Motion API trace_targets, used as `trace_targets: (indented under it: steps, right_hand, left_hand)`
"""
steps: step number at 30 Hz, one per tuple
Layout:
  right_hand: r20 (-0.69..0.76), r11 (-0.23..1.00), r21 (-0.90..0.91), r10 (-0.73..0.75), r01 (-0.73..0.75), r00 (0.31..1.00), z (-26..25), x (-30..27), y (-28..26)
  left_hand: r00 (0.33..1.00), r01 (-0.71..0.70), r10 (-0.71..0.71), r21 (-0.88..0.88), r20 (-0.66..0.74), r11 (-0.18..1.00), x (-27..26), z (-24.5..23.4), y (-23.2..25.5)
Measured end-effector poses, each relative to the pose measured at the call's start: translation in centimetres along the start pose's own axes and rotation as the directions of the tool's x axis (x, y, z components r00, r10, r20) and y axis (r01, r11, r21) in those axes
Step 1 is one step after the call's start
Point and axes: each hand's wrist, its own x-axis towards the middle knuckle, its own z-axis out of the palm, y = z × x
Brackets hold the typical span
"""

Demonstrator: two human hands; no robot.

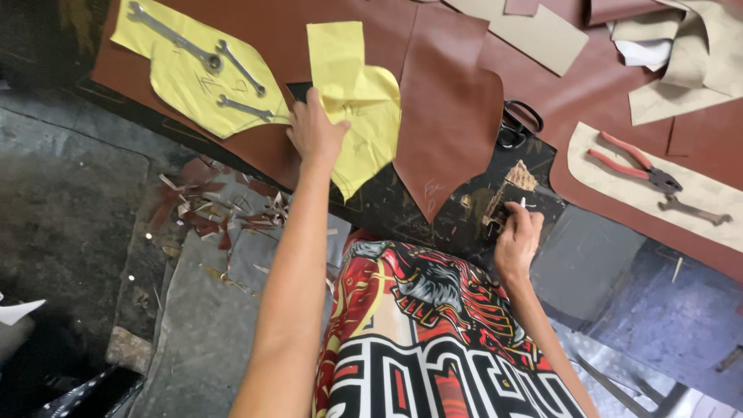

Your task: The person uses a yellow paper pattern to trace and cut shapes from a large sheet of brown leather. They secure the pattern with wrenches, trace the outline with a white marker, and cut the leather with scissors. The process is repeated for multiple pieces, and the cut leather shapes are stacked on the table.

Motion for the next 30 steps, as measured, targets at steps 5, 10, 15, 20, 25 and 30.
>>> trace_targets:
  steps: [5,10,15,20,25,30]
  right_hand:
    - [0.023,0.998,0.058,0.031,-0.032,0.999,-0.1,0.2,-0.4]
    - [0.006,0.999,-0.001,-0.045,0.045,0.999,-0.3,0.3,-0.2]
    - [0.067,0.957,0.27,0.087,-0.102,0.994,-1.1,0.4,-2.0]
    - [0.209,0.91,0.409,-0.026,-0.063,0.977,-1.4,1.9,-7.1]
    - [0.322,0.879,0.259,-0.469,0.4,0.823,-2.7,3.0,-17.7]
    - [0.418,0.587,0.101,-0.758,0.803,0.502,-1.7,1.7,-26.7]
  left_hand:
    - [0.998,-0.049,0.045,-0.101,-0.043,0.994,0.3,0.7,-0.7]
    - [0.982,-0.19,0.172,-0.413,-0.081,0.891,0.3,-0.3,-1.2]
    - [0.962,-0.217,0.265,-0.776,-0.067,0.592,-4.0,-5.2,-2.2]
    - [0.962,-0.191,0.264,-0.859,-0.068,0.475,-9.8,-8.0,-3.8]
    - [0.977,-0.191,0.193,-0.782,-0.092,0.593,-17.4,-8.5,-3.5]
    - [0.968,-0.248,0.152,-0.683,-0.199,0.687,-20.5,-10.6,-2.9]
